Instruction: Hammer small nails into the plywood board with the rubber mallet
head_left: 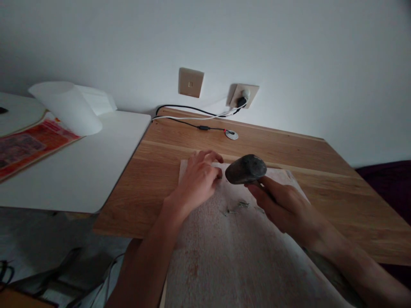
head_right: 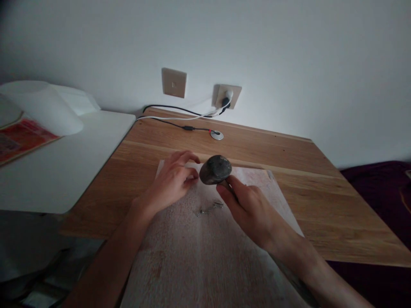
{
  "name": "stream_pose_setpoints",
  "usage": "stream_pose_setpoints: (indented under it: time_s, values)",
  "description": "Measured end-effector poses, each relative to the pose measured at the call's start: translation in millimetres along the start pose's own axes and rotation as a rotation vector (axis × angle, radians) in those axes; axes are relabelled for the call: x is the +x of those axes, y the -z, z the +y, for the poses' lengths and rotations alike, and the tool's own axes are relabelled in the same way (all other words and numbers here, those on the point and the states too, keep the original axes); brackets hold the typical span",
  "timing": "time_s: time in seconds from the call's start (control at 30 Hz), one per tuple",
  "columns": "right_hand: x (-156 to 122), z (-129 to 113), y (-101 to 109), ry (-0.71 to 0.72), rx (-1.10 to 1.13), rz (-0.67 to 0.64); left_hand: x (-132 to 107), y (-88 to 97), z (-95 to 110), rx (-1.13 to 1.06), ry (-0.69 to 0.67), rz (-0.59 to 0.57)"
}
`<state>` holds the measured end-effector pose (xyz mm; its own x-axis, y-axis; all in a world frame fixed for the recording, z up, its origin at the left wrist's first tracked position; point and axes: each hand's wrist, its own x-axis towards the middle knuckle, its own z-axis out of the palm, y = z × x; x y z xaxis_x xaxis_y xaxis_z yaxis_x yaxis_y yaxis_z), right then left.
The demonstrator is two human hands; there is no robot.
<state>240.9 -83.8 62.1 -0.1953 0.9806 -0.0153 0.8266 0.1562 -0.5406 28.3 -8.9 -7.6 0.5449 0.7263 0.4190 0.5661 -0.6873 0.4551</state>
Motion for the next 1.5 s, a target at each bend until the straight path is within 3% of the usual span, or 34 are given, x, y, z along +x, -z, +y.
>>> stream_pose_setpoints:
  time_s: [0.2,0.5,0.63,0.77,1.0,1.1,1.27,1.5]
  values:
    - [-1,-18,17,0.084,0.012,0.071,-5,-1.6,-2,-0.05,0.093,-0.028]
    - [7,-5,-11,0.049,-0.028,-0.037,-8,1.6,-3,-0.065,0.194,-0.024]
    - [1,-1,-4,-0.016,0.012,0.023,-8,1.0,-7,-0.063,0.185,-0.047]
    - [-3,1,1,-0.047,0.027,-0.008,-11,4.4,-12,-0.084,0.198,-0.078]
    - [-3,-12,20,0.06,0.062,0.097,-13,7.2,-12,-0.092,0.187,-0.091]
    - [3,-15,12,0.079,0.002,0.09,-12,6.2,-12,-0.085,0.192,-0.09]
    - [11,-4,-8,0.067,-0.051,-0.034,-12,7.1,-12,-0.083,0.185,-0.093]
    - [8,-3,16,-0.005,-0.025,0.056,-12,9.3,-11,-0.061,0.195,-0.113]
